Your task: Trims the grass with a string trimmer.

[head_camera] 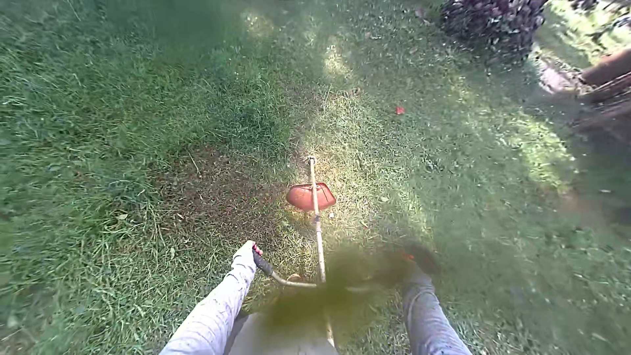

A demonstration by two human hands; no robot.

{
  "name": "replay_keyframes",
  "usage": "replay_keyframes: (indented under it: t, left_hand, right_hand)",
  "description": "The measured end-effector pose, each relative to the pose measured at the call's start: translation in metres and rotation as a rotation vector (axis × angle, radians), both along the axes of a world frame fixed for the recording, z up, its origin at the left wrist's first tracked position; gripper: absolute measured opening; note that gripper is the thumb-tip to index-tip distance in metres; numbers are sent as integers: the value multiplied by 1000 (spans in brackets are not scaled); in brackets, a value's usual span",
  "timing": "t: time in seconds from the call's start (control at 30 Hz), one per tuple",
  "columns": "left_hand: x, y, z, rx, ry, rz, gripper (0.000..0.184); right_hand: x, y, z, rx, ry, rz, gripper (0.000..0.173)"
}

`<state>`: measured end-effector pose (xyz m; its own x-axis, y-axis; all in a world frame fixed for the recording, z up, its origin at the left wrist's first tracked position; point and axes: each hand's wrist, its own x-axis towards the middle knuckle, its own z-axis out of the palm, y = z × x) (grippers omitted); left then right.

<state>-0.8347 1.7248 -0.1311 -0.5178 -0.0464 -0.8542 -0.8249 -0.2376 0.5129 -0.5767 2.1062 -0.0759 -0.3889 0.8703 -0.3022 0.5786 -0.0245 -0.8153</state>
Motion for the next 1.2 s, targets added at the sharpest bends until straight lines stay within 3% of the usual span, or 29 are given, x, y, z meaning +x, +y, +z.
replay_keyframes:
  t: [0.03, 0.07, 0.2, 0.27, 0.43, 0.57, 0.73, 0.8, 0.87, 0.9, 1.07, 1.2]
  left_hand:
    - [0, 11, 1, -11, -2, 3, 24]
    - [0, 20, 3, -22, 1, 5, 24]
    - [3, 33, 6, -83, 29, 17, 26]
    - [6, 32, 19, -113, 39, 42, 24]
    - [17, 7, 21, -125, 55, 238, 26]
    - [21, -16, 27, -126, 68, 358, 25]
    - [23, -43, 20, -91, 62, 555, 25]
    - [23, -53, 12, -110, 68, 622, 27]
    - [20, -59, 9, -130, 87, 676, 27]
    - [16, -61, 11, -139, 94, 691, 27]
    - [-34, -59, 22, -150, 122, 731, 27]
    - [-106, -45, 18, -156, 135, 688, 29]
  right_hand:
    - [-18, 2, 12, -112, -98, -244, 30]
    - [-26, 7, 22, -190, -137, -292, 30]
    - [-43, 43, 24, -403, -253, -139, 39]
    - [-60, 62, 6, -395, -315, -61, 41]
    - [-119, 57, 14, -396, -220, -39, 36]
    - [-181, 48, 27, -396, -444, 292, 46]
    - [-235, 7, 49, -297, -293, 276, 36]
    - [-263, 3, 31, -252, -248, 323, 32]
    - [-296, 6, 12, -202, -364, 449, 35]
    - [-309, 4, 13, -209, -409, 502, 38]
    - [-363, -15, 35, -300, -78, 391, 32]
    - [-427, 11, 26, -374, -103, 364, 30]
